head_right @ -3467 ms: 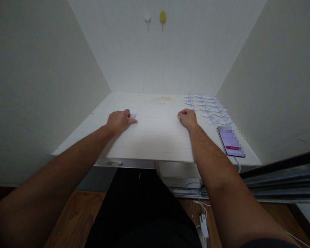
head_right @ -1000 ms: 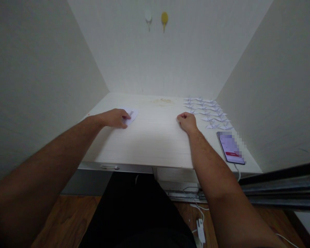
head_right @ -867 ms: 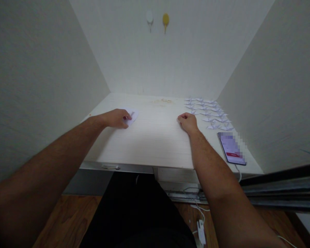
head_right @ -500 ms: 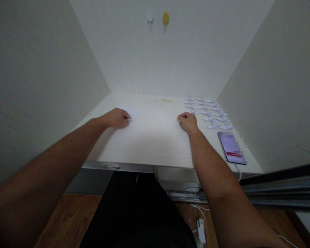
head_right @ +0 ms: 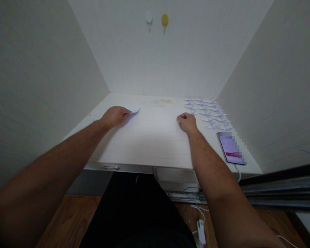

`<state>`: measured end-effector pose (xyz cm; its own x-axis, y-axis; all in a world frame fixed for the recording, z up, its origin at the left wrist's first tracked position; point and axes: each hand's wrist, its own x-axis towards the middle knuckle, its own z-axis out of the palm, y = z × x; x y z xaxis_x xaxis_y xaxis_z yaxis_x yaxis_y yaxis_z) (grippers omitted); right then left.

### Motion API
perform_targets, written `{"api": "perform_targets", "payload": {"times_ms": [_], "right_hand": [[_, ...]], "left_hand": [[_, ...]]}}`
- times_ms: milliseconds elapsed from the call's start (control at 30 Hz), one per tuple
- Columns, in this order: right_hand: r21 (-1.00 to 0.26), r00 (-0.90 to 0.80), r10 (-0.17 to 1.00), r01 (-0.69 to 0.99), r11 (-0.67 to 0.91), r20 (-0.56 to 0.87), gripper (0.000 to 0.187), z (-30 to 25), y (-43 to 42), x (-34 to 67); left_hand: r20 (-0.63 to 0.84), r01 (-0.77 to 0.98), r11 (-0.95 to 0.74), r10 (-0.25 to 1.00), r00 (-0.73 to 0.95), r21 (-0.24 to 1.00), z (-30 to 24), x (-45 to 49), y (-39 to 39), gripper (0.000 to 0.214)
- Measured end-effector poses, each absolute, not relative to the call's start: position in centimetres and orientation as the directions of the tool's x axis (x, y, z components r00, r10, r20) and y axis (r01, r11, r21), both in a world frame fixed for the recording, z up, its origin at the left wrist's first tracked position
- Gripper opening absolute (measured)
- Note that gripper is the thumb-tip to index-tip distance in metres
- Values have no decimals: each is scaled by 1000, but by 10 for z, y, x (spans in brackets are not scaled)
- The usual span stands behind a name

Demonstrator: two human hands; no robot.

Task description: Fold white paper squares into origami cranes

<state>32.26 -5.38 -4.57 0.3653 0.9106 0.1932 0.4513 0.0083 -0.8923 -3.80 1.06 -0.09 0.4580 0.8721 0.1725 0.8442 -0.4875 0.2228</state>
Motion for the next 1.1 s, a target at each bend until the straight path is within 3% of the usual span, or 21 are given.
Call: {"api": "perform_targets", "payload": {"times_ms": [133, 233, 367, 467, 633, 967, 1033, 1100], "right_hand": [[-896, 363, 912, 444, 14, 194, 17, -48, -52, 324], [-901, 353, 916, 434, 19, 189, 17, -48, -52, 324], [-892, 359, 915, 453, 3, 185, 16, -45, -54, 322], [-889, 365, 915, 458, -13, 174, 15, -42, -57, 321], [-894, 365, 915, 447, -12, 170, 16, -43, -56, 321], [-895, 341, 921, 446, 17, 188, 20, -45, -54, 322], [-892, 338, 923, 452, 13, 185, 20, -46, -53, 322], [-885, 335, 922, 465, 17, 194, 20, -47, -52, 323]], "left_hand": [[189, 869, -470, 878, 440, 156, -8, -35, 6, 39], [160, 863, -435, 900, 406, 257, -10, -36, 4, 49], [209, 870, -357, 931, 301, 340, -6, -42, 6, 40], [209, 930, -262, 955, 212, 256, -2, -46, 11, 48], [55, 981, -159, 987, 153, 115, -4, -37, 16, 71], [88, 969, -206, 977, 195, 138, 0, -33, 22, 28], [152, 973, -190, 974, 170, 132, 6, -29, 16, 22], [316, 972, -175, 941, 120, 154, 16, -19, 8, 25]]}}
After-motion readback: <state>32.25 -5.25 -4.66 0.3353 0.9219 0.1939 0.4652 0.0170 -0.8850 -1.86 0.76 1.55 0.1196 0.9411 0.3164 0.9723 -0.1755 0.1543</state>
